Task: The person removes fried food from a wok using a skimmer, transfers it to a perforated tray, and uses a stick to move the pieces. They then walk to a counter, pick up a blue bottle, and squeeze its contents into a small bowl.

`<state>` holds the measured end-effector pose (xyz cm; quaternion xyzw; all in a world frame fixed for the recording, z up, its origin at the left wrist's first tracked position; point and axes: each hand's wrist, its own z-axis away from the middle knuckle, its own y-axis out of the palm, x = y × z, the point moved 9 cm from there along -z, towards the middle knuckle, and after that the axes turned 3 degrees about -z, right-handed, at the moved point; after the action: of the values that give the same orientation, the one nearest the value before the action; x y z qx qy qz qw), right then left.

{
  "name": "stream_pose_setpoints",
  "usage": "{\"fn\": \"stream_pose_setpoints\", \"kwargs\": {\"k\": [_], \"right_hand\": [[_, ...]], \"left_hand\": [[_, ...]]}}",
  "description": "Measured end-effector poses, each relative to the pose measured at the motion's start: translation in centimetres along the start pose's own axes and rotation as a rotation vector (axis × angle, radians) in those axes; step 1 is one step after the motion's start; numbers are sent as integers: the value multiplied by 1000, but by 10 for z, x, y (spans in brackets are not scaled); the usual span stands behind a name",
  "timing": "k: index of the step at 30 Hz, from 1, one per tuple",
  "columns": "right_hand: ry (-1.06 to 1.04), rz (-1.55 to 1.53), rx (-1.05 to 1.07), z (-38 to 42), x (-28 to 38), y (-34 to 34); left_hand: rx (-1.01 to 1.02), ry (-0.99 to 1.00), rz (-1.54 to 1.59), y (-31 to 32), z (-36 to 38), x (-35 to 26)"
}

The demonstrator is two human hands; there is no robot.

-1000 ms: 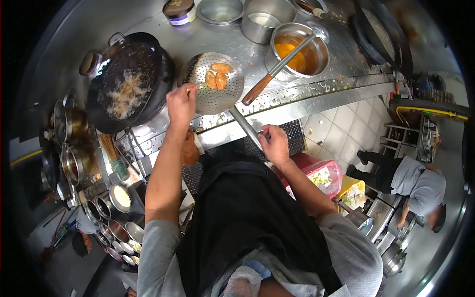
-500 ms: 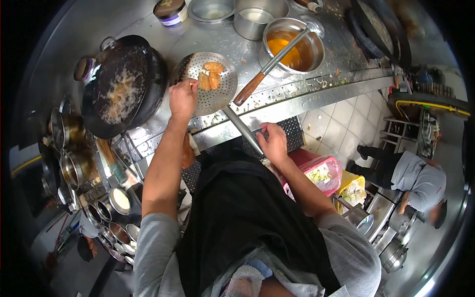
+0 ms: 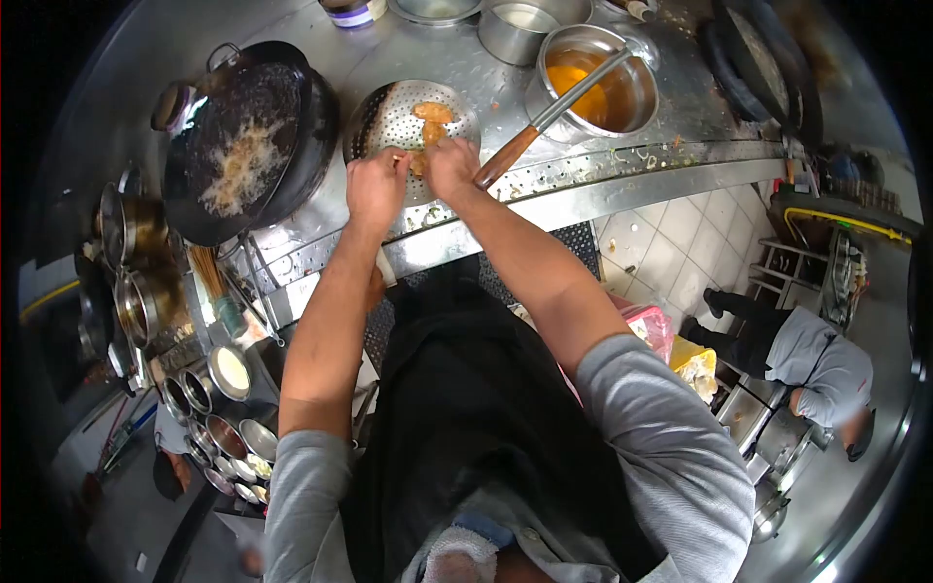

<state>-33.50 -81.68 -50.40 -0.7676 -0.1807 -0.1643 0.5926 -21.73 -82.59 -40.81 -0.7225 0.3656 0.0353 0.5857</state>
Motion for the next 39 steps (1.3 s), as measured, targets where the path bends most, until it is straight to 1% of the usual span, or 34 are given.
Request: {"fn": "stream_pose_setpoints", "kwargs": {"k": [2,8,12,15,18,22,24,25,27,28,30,31,33,35,37,39], "right_hand": [[52,120,39,-2,-6,17],[78,147,79,-1,-12,26],[99,126,105,-1,-13,25],[111,107,120,-2,-12,23],[132,111,183,-4,-14,27],[123,140,227,-6,-16,31],[115,149,236,-7,-14,31],[118,158,255,-6,-14,31],[115,166,267,-6,-12,31],[117,156,254,-6,-11,30],[127,144,248,-3,-11,32],[125,159,247,-3,-12,33],[125,175,250,-2,-14,33],[122,174,251,-3,-13,34],[120,150,254,-5,-13,35],[127,130,260,-5,-16,36]], "left_hand": [[-18,6,-6,-7,-5,-1],[-42,-4,13,-24,-15,4],[-21,3,-25,-21,-23,6],[10,34,6,-13,-27,4],[51,29,21,2,-26,10],[-3,24,61,4,-17,14],[4,-68,72,1,-12,24],[-3,-68,68,-2,-10,25],[26,-171,71,-6,-6,34],[21,-169,69,-9,-4,35],[-41,-74,60,-23,-2,22],[-35,-76,61,-25,-4,21],[-83,37,-8,-35,-11,6],[-71,28,-16,-30,-17,6],[-28,105,-25,-19,-21,2],[2,73,-11,-13,-26,2]]}}
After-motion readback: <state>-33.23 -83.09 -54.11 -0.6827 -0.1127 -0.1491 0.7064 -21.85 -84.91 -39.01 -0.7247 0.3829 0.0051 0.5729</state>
